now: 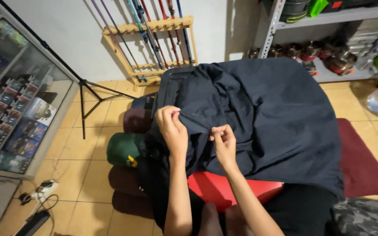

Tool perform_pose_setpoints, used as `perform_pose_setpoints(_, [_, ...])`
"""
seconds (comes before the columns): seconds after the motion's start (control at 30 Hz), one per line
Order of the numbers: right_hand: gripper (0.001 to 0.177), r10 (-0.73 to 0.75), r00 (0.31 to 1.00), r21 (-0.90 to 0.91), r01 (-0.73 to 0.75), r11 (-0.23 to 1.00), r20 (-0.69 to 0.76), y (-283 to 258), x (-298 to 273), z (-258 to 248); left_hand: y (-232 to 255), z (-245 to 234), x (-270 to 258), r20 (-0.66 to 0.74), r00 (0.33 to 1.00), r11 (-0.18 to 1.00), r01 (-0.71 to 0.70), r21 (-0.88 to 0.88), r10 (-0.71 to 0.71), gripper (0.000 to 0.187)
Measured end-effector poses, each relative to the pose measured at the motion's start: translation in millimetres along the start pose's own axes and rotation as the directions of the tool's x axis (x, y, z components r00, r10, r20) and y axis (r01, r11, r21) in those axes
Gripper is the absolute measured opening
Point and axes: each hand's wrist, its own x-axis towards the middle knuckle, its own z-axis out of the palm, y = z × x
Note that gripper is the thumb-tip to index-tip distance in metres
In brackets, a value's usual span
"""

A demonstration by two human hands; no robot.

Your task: Unfolding, smoothing, and zipping a sleeping bag on top of a plastic storage bin lid.

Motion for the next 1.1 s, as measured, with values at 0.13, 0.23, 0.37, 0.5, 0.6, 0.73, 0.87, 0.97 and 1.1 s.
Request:
perform_pose_setpoints(0.13, [0.009, 0.003, 1.0, -0.013, -0.003, 1.0, -0.003, 11.9, 0.6, -1.4, -19.6, -12.2, 15.1, 0.001, 1.0, 0.999, 0.005, 0.035, -0.005, 0.013])
perform_pose_setpoints(0.23, [0.009, 0.051, 0.998, 0.052, -0.05, 0.997, -0.03, 10.7, -3.3, 3.1, -23.5, -23.0, 26.9, -0.039, 0.999, 0.996, 0.022, 0.084, -0.019, 0.012])
perform_pose_setpoints(0.37, [0.008, 0.115, 0.992, 0.08, -0.112, 0.99, -0.042, -4.8, -7.7, 9.2, -24.0, -37.5, 43.2, -0.11, 0.994, 0.986, 0.01, 0.169, 0.009, 0.012])
perform_pose_setpoints(0.5, [0.007, 0.066, 0.997, 0.069, -0.063, 0.996, -0.029, 15.2, 2.6, 2.5, -16.5, -55.8, 71.1, -0.143, 0.989, 0.988, 0.062, 0.143, -0.042, 0.017])
perform_pose_setpoints(0.6, [0.01, -0.006, 0.999, 0.004, 0.006, 1.0, -0.05, 17.9, 8.7, -4.4, -38.1, -68.9, 83.3, -0.206, 0.978, 0.988, 0.056, 0.143, -0.026, 0.012])
perform_pose_setpoints(0.73, [0.007, -0.03, 0.998, -0.039, 0.027, 0.999, -0.059, 19.6, 15.5, -12.0, -81.1, -86.7, 90.6, -0.311, 0.949, 0.987, 0.084, 0.134, -0.039, 0.012])
perform_pose_setpoints(0.87, [0.008, -0.067, 0.997, -0.114, 0.063, 0.991, -0.031, 16.0, 19.4, -11.7, -114.0, -104.5, 90.8, -0.356, 0.893, 0.96, 0.24, -0.145, -0.276, 0.007])
perform_pose_setpoints(0.97, [0.008, -0.083, 0.996, -0.16, 0.079, 0.984, -0.019, 24.6, 23.9, -15.5, -166.6, -118.0, 73.9, -0.415, 0.843, 0.939, 0.315, -0.136, -0.342, 0.009])
perform_pose_setpoints(1.1, [0.01, -0.079, 0.997, -0.188, 0.077, 0.979, -0.005, 46.4, 35.7, -22.0, -240.8, -132.7, 54.6, -0.456, 0.817, 0.935, 0.333, -0.125, -0.352, 0.011])
